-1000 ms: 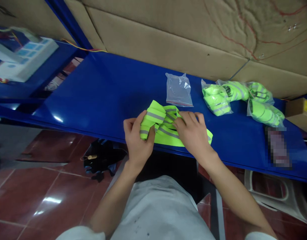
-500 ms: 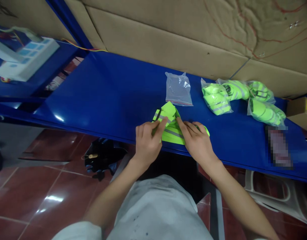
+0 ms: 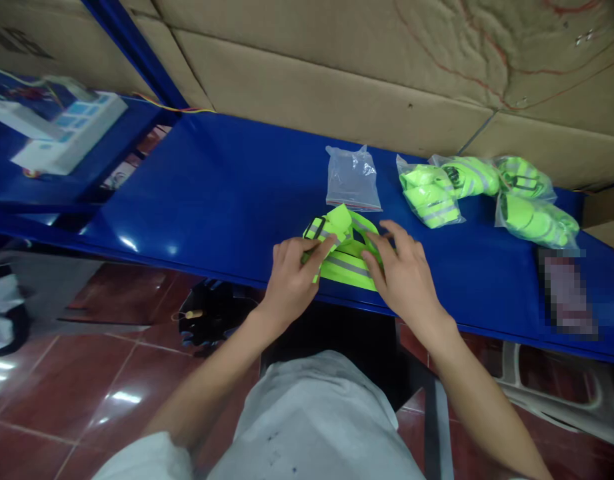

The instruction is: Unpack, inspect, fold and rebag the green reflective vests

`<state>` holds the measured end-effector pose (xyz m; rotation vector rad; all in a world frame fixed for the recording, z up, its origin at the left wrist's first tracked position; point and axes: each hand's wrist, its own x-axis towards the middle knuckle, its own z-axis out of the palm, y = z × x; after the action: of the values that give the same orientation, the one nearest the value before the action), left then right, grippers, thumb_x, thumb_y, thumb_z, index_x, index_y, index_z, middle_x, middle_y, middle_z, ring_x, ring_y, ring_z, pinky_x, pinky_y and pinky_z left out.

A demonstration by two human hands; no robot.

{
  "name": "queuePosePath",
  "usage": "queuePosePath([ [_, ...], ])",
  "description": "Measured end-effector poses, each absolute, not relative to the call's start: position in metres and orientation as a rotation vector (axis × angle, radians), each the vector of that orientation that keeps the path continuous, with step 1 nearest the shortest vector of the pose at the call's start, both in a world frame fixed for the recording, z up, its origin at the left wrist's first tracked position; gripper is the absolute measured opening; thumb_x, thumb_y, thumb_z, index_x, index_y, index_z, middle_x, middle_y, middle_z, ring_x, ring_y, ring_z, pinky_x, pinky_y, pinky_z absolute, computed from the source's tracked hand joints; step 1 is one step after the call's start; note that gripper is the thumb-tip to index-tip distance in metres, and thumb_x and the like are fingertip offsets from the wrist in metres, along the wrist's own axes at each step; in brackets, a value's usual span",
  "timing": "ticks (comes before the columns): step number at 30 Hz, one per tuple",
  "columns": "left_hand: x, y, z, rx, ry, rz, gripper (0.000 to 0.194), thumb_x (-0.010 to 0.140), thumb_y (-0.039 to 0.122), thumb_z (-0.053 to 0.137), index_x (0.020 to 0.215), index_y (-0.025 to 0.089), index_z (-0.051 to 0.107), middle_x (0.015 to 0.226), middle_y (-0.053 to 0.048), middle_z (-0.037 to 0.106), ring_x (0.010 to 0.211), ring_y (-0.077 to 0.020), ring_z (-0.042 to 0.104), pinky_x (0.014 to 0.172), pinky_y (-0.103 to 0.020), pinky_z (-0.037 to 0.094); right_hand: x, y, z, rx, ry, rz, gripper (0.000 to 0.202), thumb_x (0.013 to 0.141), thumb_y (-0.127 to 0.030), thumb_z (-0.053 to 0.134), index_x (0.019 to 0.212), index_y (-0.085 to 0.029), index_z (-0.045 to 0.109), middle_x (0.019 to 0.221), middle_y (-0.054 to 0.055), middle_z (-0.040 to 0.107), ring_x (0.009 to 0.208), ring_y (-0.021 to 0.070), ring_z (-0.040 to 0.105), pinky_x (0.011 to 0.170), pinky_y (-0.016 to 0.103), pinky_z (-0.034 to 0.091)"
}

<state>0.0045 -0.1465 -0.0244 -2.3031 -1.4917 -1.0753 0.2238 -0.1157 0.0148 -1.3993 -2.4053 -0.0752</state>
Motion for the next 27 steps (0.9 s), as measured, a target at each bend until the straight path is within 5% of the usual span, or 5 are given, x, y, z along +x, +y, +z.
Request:
queuePosePath([
  [5, -0.002, -0.147, -0.021, -2.232, -1.606, -1.472, 0.049, 0.090, 0.004, 0.063, 0.135, 0.023, 0.066, 0.106, -0.007, 0.055, 0.099, -0.0194, 0.059, 0.083, -0.031, 0.052, 0.195, -0.084, 0.031, -1.206, -2.466, 0.289, 0.054, 0.104, -0.014, 0.032, 0.157, -0.009, 0.042, 0.161, 0.017, 0.046, 0.149, 0.0304, 0.045, 0.120, 0.049, 0.041],
  [9, -0.010, -0.147, -0.017, -2.274, -1.699, -1.585, 0.046, 0.089, 0.008, 0.068, 0.131, 0.024, 0.069, 0.104, -0.005, 0.054, 0.096, -0.0182, 0.058, 0.085, -0.032, 0.054, 0.182, -0.067, 0.028, -1.090, -2.524, 0.485, 0.068, 0.090, 0.001, 0.032, 0.154, -0.014, 0.047, 0.158, 0.013, 0.050, 0.149, 0.0270, 0.044, 0.122, 0.050, 0.039],
  [17, -0.019, -0.147, -0.017, -2.331, -1.758, -1.730, 0.043, 0.089, 0.014, 0.071, 0.130, 0.027, 0.070, 0.106, -0.004, 0.056, 0.098, -0.0176, 0.060, 0.087, -0.032, 0.057, 0.180, -0.072, 0.038, -1.090, -2.595, 0.528, 0.066, 0.088, 0.002, 0.033, 0.150, -0.015, 0.049, 0.151, 0.013, 0.055, 0.142, 0.0290, 0.047, 0.112, 0.048, 0.039],
  [22, -0.014, -0.148, -0.020, -2.424, -1.646, -1.630, 0.044, 0.091, 0.008, 0.064, 0.132, 0.022, 0.062, 0.147, -0.014, 0.051, 0.142, -0.0292, 0.050, 0.118, -0.047, 0.046, 0.177, -0.079, 0.036, -1.191, -2.637, 0.358, 0.046, 0.098, -0.009, 0.036, 0.140, -0.013, 0.056, 0.132, 0.016, 0.062, 0.124, 0.0337, 0.054, 0.101, 0.048, 0.039],
  [27, -0.011, -0.149, -0.018, -2.602, -1.580, -1.545, 0.053, 0.093, 0.005, 0.059, 0.143, 0.022, 0.053, 0.159, -0.013, 0.050, 0.147, -0.0253, 0.050, 0.120, -0.041, 0.047, 0.180, -0.076, 0.031, -1.035, -2.629, 0.420, 0.043, 0.096, -0.008, 0.038, 0.134, -0.016, 0.057, 0.128, 0.014, 0.061, 0.127, 0.0285, 0.053, 0.110, 0.047, 0.034],
])
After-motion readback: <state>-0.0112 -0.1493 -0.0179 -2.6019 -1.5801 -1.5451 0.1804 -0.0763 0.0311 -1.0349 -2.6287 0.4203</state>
